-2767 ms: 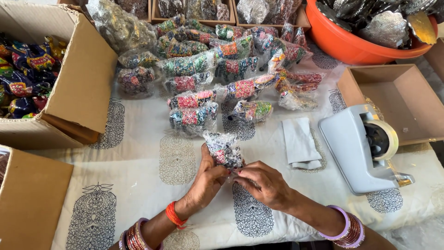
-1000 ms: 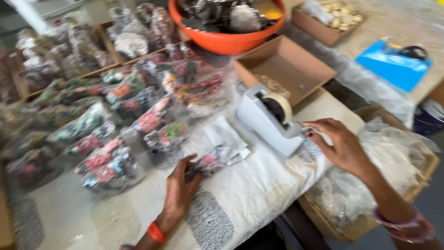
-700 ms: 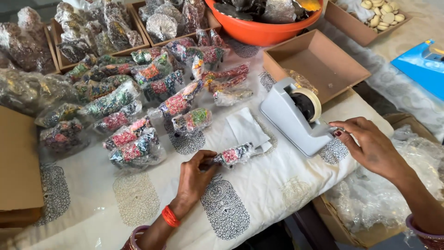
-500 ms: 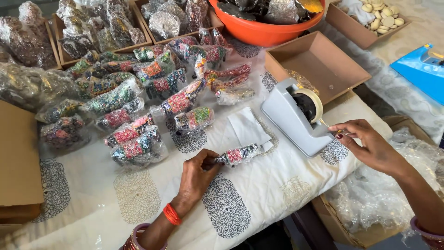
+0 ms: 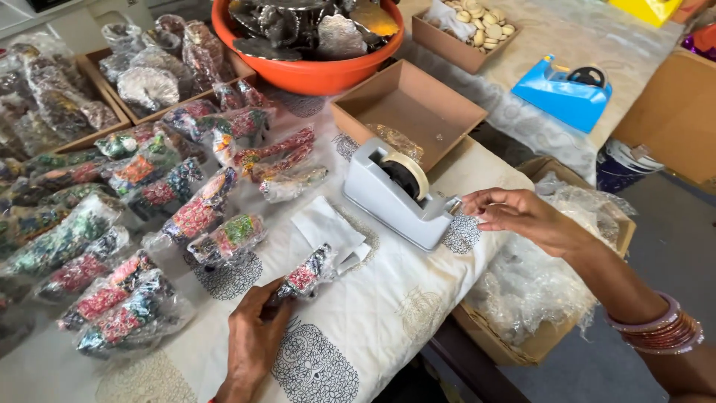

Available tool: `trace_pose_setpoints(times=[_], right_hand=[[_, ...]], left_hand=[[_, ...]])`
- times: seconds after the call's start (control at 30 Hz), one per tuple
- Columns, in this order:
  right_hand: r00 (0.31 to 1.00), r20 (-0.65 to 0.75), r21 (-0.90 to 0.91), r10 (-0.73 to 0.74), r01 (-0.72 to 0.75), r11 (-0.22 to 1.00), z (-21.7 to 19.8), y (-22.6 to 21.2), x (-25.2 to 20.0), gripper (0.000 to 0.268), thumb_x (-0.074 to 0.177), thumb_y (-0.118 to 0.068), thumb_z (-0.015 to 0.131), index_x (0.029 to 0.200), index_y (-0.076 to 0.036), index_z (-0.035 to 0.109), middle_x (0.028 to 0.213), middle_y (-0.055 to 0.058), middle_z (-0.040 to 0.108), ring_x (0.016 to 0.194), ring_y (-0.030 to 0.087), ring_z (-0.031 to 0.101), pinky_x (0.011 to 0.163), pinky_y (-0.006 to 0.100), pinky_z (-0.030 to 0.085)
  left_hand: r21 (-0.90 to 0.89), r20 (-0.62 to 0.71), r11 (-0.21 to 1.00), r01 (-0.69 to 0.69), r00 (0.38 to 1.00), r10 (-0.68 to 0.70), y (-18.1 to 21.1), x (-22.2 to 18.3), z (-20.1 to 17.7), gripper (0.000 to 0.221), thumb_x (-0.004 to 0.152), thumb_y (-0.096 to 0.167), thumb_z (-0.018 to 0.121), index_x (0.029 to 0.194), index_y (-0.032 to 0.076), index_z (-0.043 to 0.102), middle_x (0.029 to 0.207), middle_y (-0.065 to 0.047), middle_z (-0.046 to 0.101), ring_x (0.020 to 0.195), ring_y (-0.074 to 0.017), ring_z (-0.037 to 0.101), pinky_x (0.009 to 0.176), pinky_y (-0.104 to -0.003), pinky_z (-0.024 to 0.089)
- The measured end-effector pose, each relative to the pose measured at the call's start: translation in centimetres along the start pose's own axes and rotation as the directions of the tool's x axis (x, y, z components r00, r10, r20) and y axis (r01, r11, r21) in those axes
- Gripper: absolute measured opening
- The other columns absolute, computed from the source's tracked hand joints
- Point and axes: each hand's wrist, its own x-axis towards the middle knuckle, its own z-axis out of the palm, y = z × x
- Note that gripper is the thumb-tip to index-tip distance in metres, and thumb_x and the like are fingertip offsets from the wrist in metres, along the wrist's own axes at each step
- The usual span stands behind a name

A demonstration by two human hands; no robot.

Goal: Wrapping small decorative figurines in bubble wrap and preparing them for shipment.

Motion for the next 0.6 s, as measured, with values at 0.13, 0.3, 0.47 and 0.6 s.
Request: trace_pose_setpoints(times=[0.13,0.3,0.47,0.6], right_hand=[[0.991,-0.102,-0.040,0.082,-0.087,0.995,-1.5,5.0,1.5,0.039,0.093,-0.024,0.067,0.124,0.000,0.068,0.121,0.011,0.074,0.114,0.020,0.069,0.099,0.036,0.057],[0.989,-0.103,0.036,0.108,-0.105,0.994,-1.3,7.1,2.1,0.039,0.090,-0.024,0.071,0.119,0.002,0.070,0.110,0.011,0.077,0.106,0.018,0.072,0.095,0.036,0.058],[0.990,-0.122,0.064,0.077,-0.070,0.995,-0.6,8.5,2.7,0.037,0.089,-0.024,0.072,0.117,0.001,0.071,0.108,0.012,0.077,0.103,0.019,0.073,0.095,0.036,0.059],[0.983,-0.182,0.080,0.007,0.008,0.997,0.8,10.2,3.5,0.031,0.091,-0.021,0.073,0.112,0.002,0.072,0.106,0.013,0.076,0.103,0.018,0.072,0.098,0.035,0.057]], left_hand=[[-0.026,-0.007,0.996,0.085,0.996,-0.085,-0.3,0.0,0.4,0.043,0.081,0.004,0.077,0.123,0.006,0.072,0.097,-0.009,0.077,0.079,-0.0178,0.073,0.072,-0.032,0.059],[-0.034,-0.025,0.989,0.146,0.989,-0.147,-0.8,-0.1,0.6,0.037,0.082,0.006,0.077,0.119,0.006,0.073,0.102,-0.008,0.076,0.085,-0.0169,0.076,0.079,-0.031,0.061],[-0.083,-0.029,0.974,0.211,0.976,-0.215,-1.5,0.1,0.6,0.038,0.086,0.009,0.076,0.123,0.006,0.071,0.108,-0.003,0.074,0.082,-0.0146,0.074,0.074,-0.030,0.061],[-0.140,-0.039,0.948,0.286,0.955,-0.294,-1.5,0.2,0.5,0.028,0.086,0.012,0.073,0.113,0.003,0.072,0.084,-0.004,0.079,0.073,-0.0089,0.071,0.068,-0.026,0.058]])
